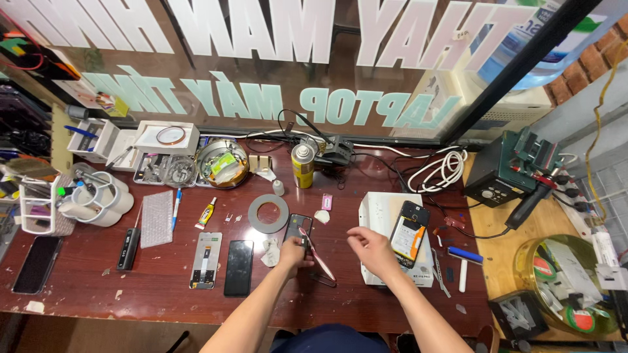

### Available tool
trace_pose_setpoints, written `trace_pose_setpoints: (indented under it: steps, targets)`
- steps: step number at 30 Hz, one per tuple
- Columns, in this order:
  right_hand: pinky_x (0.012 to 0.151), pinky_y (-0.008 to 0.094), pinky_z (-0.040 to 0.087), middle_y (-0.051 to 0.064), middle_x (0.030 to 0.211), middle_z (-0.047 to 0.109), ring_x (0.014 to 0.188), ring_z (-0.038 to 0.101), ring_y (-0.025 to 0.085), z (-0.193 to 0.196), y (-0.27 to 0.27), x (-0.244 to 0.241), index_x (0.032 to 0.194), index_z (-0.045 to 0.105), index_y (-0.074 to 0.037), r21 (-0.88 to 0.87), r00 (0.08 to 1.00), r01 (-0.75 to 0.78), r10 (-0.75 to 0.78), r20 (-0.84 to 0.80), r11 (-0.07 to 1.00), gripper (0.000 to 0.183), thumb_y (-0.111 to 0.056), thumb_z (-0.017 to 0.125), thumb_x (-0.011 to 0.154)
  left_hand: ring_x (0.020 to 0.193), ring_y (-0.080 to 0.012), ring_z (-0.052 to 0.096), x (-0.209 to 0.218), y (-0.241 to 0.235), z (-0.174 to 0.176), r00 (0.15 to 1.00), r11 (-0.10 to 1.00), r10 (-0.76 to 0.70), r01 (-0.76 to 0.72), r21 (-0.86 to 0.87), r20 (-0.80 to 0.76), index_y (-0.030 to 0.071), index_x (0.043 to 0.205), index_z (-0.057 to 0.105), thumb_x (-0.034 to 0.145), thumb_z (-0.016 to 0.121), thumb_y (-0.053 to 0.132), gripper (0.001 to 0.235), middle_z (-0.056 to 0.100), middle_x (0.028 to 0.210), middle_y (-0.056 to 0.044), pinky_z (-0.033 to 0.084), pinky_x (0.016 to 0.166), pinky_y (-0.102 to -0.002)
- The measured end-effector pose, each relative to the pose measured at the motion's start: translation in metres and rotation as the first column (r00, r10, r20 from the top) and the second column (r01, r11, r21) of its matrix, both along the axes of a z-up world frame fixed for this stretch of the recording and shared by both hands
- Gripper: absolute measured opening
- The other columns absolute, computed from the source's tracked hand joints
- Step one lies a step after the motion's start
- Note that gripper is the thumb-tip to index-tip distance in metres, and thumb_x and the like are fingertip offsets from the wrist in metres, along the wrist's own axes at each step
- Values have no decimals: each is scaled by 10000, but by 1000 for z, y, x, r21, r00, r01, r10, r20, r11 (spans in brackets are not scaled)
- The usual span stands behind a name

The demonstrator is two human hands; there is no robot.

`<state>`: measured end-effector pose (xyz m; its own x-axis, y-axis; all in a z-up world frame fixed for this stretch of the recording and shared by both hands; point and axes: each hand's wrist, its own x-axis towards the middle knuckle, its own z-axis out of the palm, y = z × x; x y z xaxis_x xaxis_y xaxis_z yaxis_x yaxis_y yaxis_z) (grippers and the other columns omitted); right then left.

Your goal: The person is repairing a smartphone by manipulating its internal components. They use a small tool to adjust parts on the motherboard and connect a cable to the device.

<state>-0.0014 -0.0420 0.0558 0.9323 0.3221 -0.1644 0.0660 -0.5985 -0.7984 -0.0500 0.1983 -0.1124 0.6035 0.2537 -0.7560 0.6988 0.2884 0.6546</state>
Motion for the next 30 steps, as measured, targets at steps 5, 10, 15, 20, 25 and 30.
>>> trace_pose_setpoints:
  steps: [5, 10, 15, 20, 25, 30]
  targets:
    - [1002, 395, 522, 154, 1235, 683, 1157, 655, 308, -66, 38, 0, 1300, 678, -192, -326, 924, -380, 337, -183, 865, 425, -252, 732, 884, 798, -260, 686, -32, 33, 28, 973, 952, 214, -187, -242, 90, 22, 1062, 570, 943, 559, -72, 152, 616, 904, -80, 664, 747, -418]
    - [1022, 471, 460, 153, 1408, 486, 1240, 515, 377, -107, 55, -23, 1320, 656, -200, -435, 811, -572, 558, -173, 696, 434, -231, 735, 894, 762, -137, 623, -57, 48, 77, 962, 965, 151, -93, -246, 229, 52, 1045, 646, 935, 703, 42, 124, 662, 892, -20, 554, 673, -310]
    - [977, 460, 508, 126, 1191, 624, 1144, 596, 344, -143, 53, -17, 1089, 697, -112, -477, 820, -511, 572, -19, 716, 250, -173, 732, 850, 609, -128, 539, -62, 42, 145, 907, 921, 249, -113, -372, 340, 93, 1074, 670, 944, 722, 117, 142, 574, 776, -10, 465, 542, -306]
    - [880, 491, 536, 152, 955, 705, 963, 681, 375, -148, 54, -7, 980, 687, -96, -305, 952, -261, 297, 76, 916, 121, -52, 620, 889, 669, -181, 662, -63, 22, 203, 816, 889, 361, -156, -430, 451, 84, 1049, 595, 989, 641, 135, 92, 668, 834, -55, 578, 628, -335]
    - [636, 413, 559, 107, 818, 651, 690, 682, 274, -62, 65, 0, 1311, 508, -131, 128, 997, -55, 62, -54, 990, 486, -36, 583, 841, 752, -198, 705, -61, 8, 242, 723, 792, 479, -113, -599, 497, 75, 1056, 599, 976, 593, 117, 90, 709, 905, -101, 607, 720, -358]
    - [462, 299, 382, 7, 698, 587, 513, 465, 109, 30, 76, 5, 1472, 498, -163, 356, 960, 138, -36, -279, 924, 502, -173, 542, 973, 787, -235, 735, -46, 21, 251, 757, 687, 531, -120, -716, 382, 21, 1011, 605, 957, 519, 257, 256, 706, 906, -142, 613, 792, -382]
